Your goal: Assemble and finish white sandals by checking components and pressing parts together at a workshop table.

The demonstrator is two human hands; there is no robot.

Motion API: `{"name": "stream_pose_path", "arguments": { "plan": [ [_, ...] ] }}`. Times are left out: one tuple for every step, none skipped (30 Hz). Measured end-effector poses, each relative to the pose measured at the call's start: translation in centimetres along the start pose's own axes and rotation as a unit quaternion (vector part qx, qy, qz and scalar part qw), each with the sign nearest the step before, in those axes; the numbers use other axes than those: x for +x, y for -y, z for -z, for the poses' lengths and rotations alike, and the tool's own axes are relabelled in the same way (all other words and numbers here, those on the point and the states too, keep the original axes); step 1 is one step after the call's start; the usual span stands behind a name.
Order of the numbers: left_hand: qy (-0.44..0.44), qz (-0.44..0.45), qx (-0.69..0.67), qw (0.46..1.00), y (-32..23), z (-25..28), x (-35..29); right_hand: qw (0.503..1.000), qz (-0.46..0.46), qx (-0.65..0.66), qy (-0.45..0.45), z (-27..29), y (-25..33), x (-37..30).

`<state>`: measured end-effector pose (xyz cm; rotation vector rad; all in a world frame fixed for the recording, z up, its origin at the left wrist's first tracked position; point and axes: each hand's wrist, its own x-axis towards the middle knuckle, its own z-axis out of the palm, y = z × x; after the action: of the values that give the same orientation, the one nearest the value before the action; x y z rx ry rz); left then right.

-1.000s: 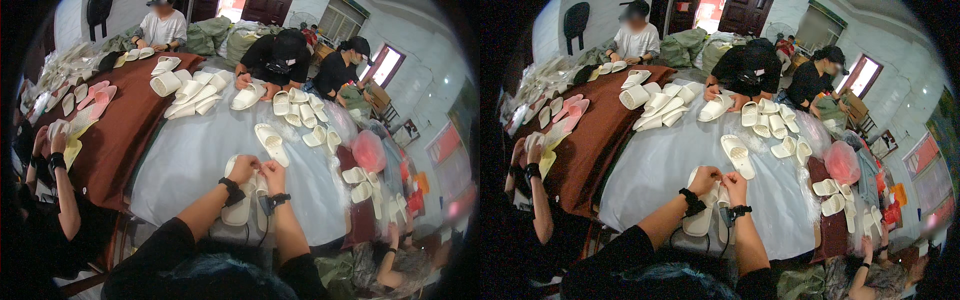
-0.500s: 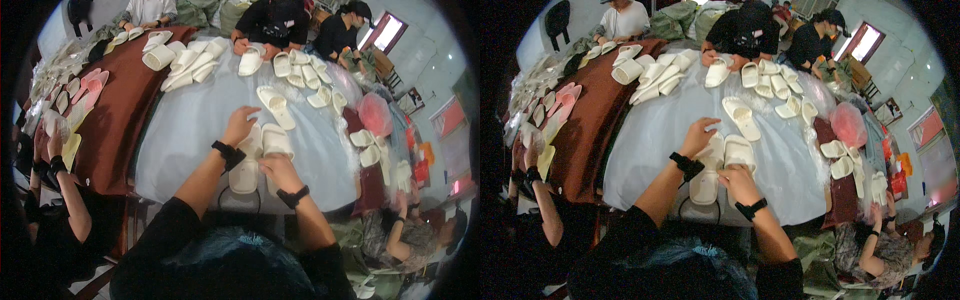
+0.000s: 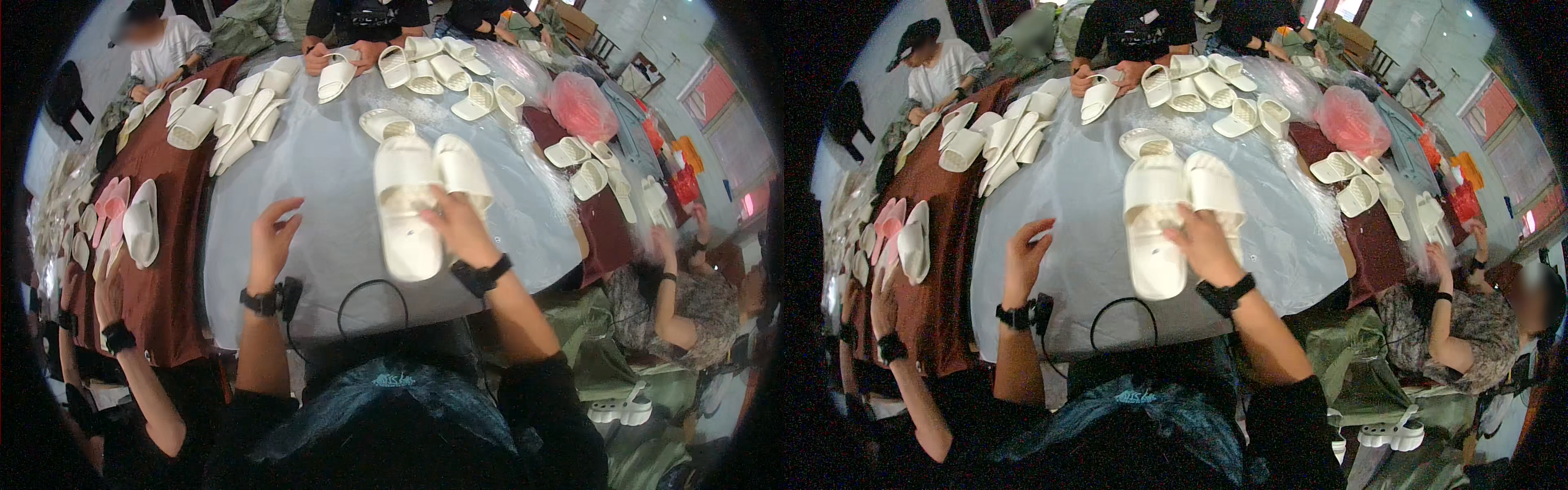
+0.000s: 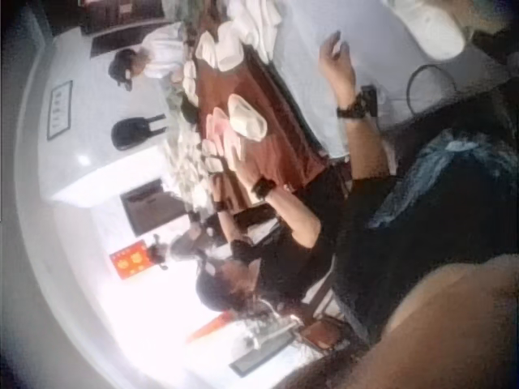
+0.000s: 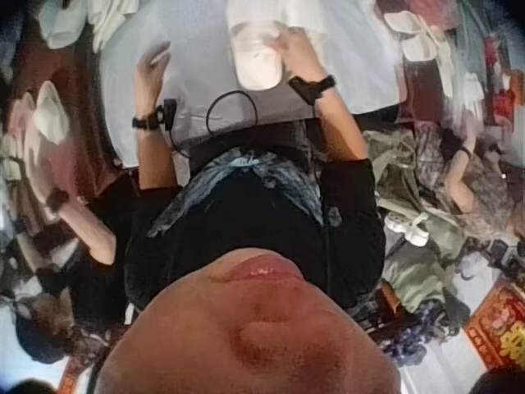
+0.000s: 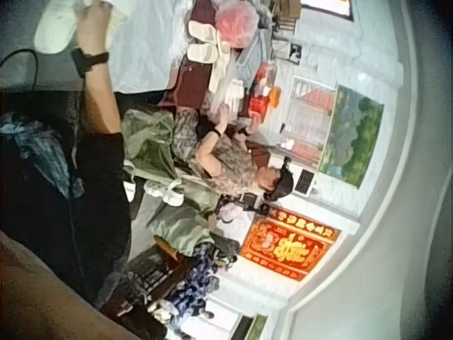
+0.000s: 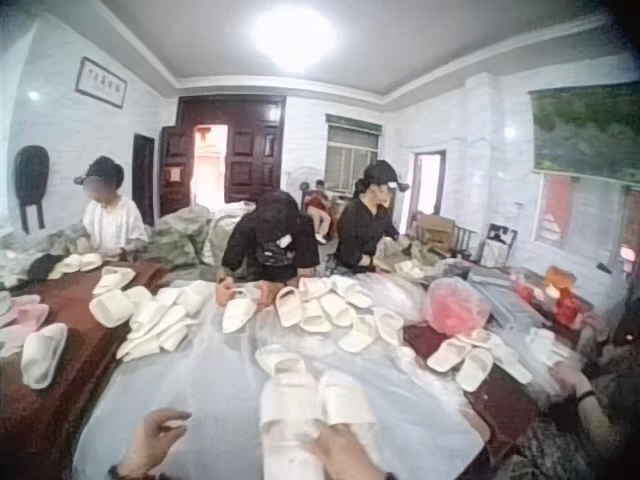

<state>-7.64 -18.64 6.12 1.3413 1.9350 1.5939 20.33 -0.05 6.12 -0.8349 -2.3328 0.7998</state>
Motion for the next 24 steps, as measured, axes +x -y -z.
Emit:
{"name": "stream_pose_path", "arguments": {
  "plan": [
    [-0.001,0.023,0.013,1.000,0.2,0.3,-0.7,0.999,-0.004,-0.028,-0.032,1.9,-1.6,0.1],
    [-0.015,0.053,0.032,0.998,0.8,1.2,-1.9,0.998,-0.045,-0.015,-0.032,4.0,-1.4,0.4],
    [-0.017,0.053,0.032,0.998,1.0,1.8,-2.9,0.997,-0.060,0.030,-0.044,6.3,-2.4,1.0],
    [-0.023,0.066,0.039,0.997,1.0,2.3,-3.7,0.991,-0.093,-0.002,-0.098,8.2,-3.4,1.4],
    [-0.025,0.073,0.040,0.996,1.3,2.2,-4.0,0.983,-0.125,0.031,-0.129,10.2,-7.8,1.9],
    [-0.027,0.068,0.033,0.997,1.5,2.4,-4.4,0.985,-0.110,0.064,-0.116,12.7,-11.2,2.7],
    [-0.036,0.074,0.038,0.996,1.3,2.8,-5.1,0.973,-0.147,0.094,-0.153,13.9,-12.4,3.6],
    [-0.044,0.082,0.037,0.995,1.0,2.9,-5.6,0.966,-0.161,0.089,-0.180,15.5,-15.1,4.2],
    [-0.040,0.081,0.028,0.996,0.5,2.5,-5.1,0.956,-0.218,0.076,-0.181,19.1,-20.7,4.3],
    [-0.049,0.085,0.032,0.995,0.5,2.9,-5.3,0.962,-0.206,0.069,-0.168,21.1,-23.9,4.8],
    [-0.067,0.084,0.044,0.993,0.3,4.1,-6.3,0.961,-0.216,0.018,-0.169,20.8,-24.3,6.5],
    [-0.066,0.065,0.031,0.995,0.3,4.2,-5.8,0.956,-0.244,0.066,-0.148,24.2,-27.7,6.1],
    [-0.074,0.068,0.033,0.994,-0.5,4.5,-5.8,0.956,-0.247,-0.031,-0.157,25.7,-29.6,6.1],
    [-0.077,0.050,0.032,0.995,-1.8,4.7,-5.3,0.952,-0.239,-0.099,-0.165,28.7,-31.9,5.0],
    [-0.094,0.047,0.059,0.993,-3.6,5.5,-5.7,0.951,-0.243,-0.140,-0.132,27.8,-32.3,5.5],
    [-0.101,0.031,0.048,0.993,-4.7,6.1,-5.6,0.956,-0.211,-0.179,-0.098,29.0,-33.0,4.9],
    [-0.124,0.018,0.037,0.991,-6.3,6.6,-5.5,0.926,-0.251,-0.283,-0.015,29.7,-32.9,5.1],
    [-0.147,-0.011,0.038,0.988,-7.8,7.3,-5.7,0.930,-0.250,-0.270,0.004,29.0,-31.9,5.7],
    [-0.169,-0.039,0.041,0.984,-9.4,8.0,-5.9,0.933,-0.249,-0.257,0.026,28.2,-30.0,6.2],
    [-0.168,-0.097,0.013,0.981,-11.6,8.4,-5.7,0.947,-0.189,-0.257,-0.040,27.2,-27.2,6.4],
    [-0.168,-0.153,-0.010,0.974,-14.5,8.9,-5.8,0.955,-0.124,-0.249,-0.102,25.6,-22.6,7.0],
    [-0.168,-0.195,-0.065,0.964,-17.1,9.8,-5.8,0.975,-0.067,-0.159,-0.142,24.5,-15.8,6.9],
    [-0.170,-0.238,-0.115,0.949,-18.8,10.7,-6.3,0.983,-0.008,-0.059,-0.172,23.6,-9.7,6.8],
    [-0.188,-0.229,-0.103,0.949,-18.7,11.6,-7.7,0.985,0.036,0.057,-0.161,22.6,-1.2,6.0]
  ]
}}
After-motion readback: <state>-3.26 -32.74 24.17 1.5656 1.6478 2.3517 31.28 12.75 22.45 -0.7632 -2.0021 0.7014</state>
